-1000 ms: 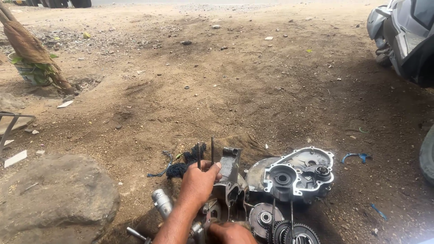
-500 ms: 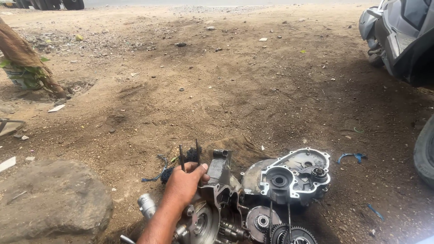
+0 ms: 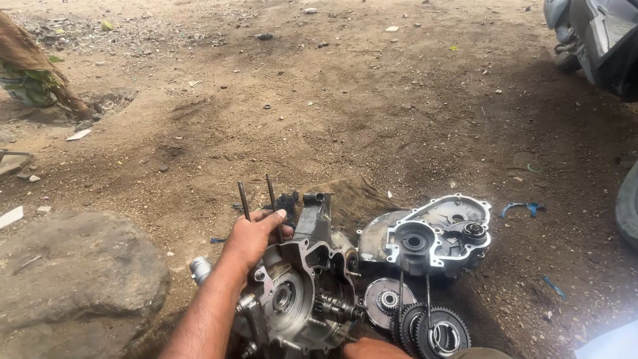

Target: The recorder is disassembling and cleaning parts of a motorcycle engine.

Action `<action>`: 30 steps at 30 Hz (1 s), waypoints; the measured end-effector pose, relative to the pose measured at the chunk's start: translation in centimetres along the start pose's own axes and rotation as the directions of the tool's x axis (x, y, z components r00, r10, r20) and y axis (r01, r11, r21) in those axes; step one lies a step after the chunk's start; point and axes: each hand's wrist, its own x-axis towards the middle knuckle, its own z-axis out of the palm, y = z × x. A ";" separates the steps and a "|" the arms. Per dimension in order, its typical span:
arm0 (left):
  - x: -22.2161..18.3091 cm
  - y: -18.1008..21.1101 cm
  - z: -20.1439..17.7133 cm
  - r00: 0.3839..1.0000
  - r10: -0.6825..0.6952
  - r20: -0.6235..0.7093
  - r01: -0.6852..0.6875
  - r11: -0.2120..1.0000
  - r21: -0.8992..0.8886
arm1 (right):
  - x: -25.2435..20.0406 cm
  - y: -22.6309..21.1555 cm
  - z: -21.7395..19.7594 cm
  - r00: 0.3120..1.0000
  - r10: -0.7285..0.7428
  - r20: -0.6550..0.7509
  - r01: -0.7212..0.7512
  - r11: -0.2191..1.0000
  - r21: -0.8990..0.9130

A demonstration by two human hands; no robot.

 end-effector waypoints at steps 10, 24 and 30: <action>0.5 0.1 -0.8 1.000 -0.020 -0.002 0.020 1.000 0.014 | -5.3 -9.0 -7.6 0.997 -0.005 0.076 0.002 0.999 0.039; 0.3 -0.5 -0.1 0.999 0.030 -0.027 -0.029 0.999 0.034 | -9.8 -17.0 -13.6 0.969 0.192 0.159 -0.213 0.968 0.134; 1.6 -2.1 1.0 0.963 0.263 -0.059 -0.248 0.949 0.193 | -3.1 -6.2 -6.2 0.998 0.021 0.056 -0.026 0.997 0.078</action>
